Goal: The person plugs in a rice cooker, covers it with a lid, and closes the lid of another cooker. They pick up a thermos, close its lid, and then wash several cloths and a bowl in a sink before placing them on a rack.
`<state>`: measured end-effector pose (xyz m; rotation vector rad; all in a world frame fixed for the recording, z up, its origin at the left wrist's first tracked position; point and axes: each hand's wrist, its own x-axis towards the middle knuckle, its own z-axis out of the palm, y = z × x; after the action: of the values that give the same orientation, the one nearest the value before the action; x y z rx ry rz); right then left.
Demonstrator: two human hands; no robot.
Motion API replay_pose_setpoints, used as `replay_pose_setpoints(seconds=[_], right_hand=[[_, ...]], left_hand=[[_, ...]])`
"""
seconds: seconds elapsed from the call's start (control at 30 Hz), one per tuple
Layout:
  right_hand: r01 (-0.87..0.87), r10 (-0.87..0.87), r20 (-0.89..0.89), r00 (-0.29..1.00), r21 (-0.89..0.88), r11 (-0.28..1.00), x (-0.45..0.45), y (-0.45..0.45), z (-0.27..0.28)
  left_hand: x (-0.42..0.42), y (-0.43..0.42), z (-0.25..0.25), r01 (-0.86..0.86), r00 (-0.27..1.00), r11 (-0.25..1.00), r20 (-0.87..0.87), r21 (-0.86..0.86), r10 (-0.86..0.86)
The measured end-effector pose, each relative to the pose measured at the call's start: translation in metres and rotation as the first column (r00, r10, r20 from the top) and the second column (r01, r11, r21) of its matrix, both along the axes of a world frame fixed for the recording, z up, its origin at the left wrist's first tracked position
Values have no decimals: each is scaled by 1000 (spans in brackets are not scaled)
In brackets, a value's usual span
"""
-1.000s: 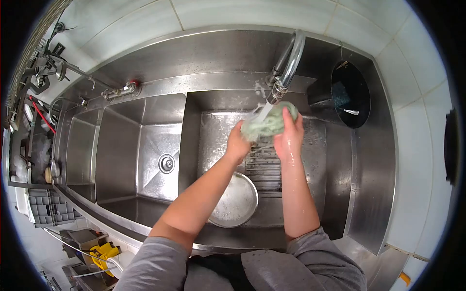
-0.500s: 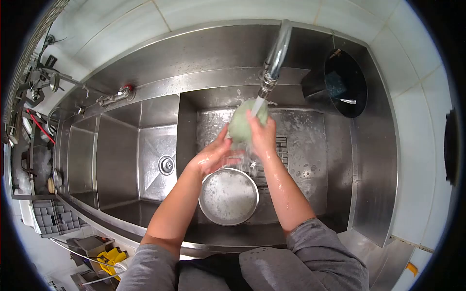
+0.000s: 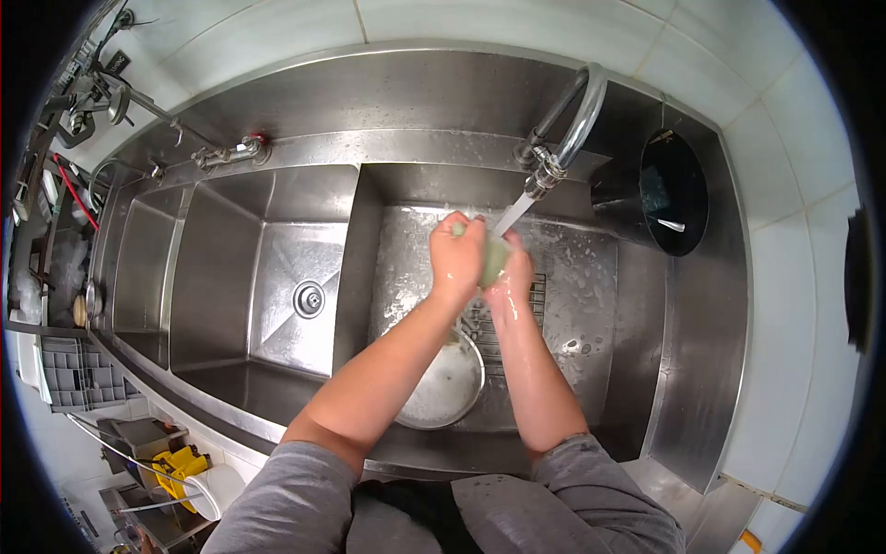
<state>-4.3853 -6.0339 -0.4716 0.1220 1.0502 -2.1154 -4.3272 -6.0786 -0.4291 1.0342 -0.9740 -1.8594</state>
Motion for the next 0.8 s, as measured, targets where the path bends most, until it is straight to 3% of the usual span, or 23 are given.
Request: replay_pose_setpoints(seconds=[0.03, 0.07, 0.13, 0.17, 0.2, 0.27, 0.33, 0.4, 0.43, 0.47, 0.5, 0.53, 0.57, 0.6, 0.67, 0.7, 0.73, 0.77, 0.8], right_hand=[[-71, 75, 50, 996, -79, 994, -1, -1, -8], [-71, 75, 52, 996, -77, 995, 0, -2, -14], [-104, 126, 167, 978, -131, 986, 1, -8, -25], [-199, 236, 171, 957, -211, 957, 9, -1, -1], [-201, 238, 170, 956, -212, 957, 9, -2, 4], [-276, 343, 285, 895, -248, 929, 10, -4, 12], [-314, 388, 277, 879, -274, 909, 5, 4, 28], [-181, 183, -183, 966, 26, 983, -8, 2, 35], [-92, 135, -491, 861, 112, 990, -9, 1, 43], [-96, 139, -488, 861, 113, 989, -5, 4, 52], [73, 111, -888, 447, 160, 984, 0, 8, 63], [239, 132, -983, -124, 99, 966, 2, 10, 68], [208, 1, -974, -225, -47, 977, 4, 6, 62], [206, 4, -973, -231, -45, 977, 6, 4, 57], [277, -165, -985, 41, -147, 949, 10, 3, 49], [357, -109, -907, 406, 47, 933, 14, 4, 51], [354, -108, -907, 406, 47, 934, 14, 2, 54], [300, -213, -672, 709, 15, 954, 12, -1, 57], [265, -261, -330, 907, -34, 964, 9, -3, 59]], left_hand=[[0, 5, 2, 43, 992, 954, 125, -297, -6], [0, 9, 3, 120, 969, 820, 244, -559, 24], [3, 9, 6, 212, 947, 799, 320, -562, -26], [8, 7, 15, 271, 938, 752, 342, -601, -64], [14, 4, 20, 326, 925, 700, 366, -636, -99], [20, -11, 15, 302, 942, 682, 318, -666, -106], [29, -33, 1, 274, 957, 664, 268, -696, -114], [44, -64, -24, 423, 869, 461, 493, -780, 39], [48, -79, -43, 603, 774, 669, 522, -435, -358], [50, -73, -32, 601, 774, 673, 524, -432, -355], [48, -59, -5, 620, 784, 782, 86, -60, -615], [43, -46, 22, 699, 707, 653, -418, 292, -570], [33, -34, 39, 602, 771, 740, -456, 299, -443], [23, -30, 35, 603, 769, 740, -463, 298, -441], [4, -23, 24, 352, 915, 902, -296, 250, -275], [-6, -4, 37, 103, 938, 984, -345, 145, -47], [-6, 1, 36, 100, 938, 984, -344, 145, -45], [-7, 5, 33, 10, 993, 996, -115, -93, -21], [-8, 8, 30, -19, 992, 941, 108, -337, 59]])
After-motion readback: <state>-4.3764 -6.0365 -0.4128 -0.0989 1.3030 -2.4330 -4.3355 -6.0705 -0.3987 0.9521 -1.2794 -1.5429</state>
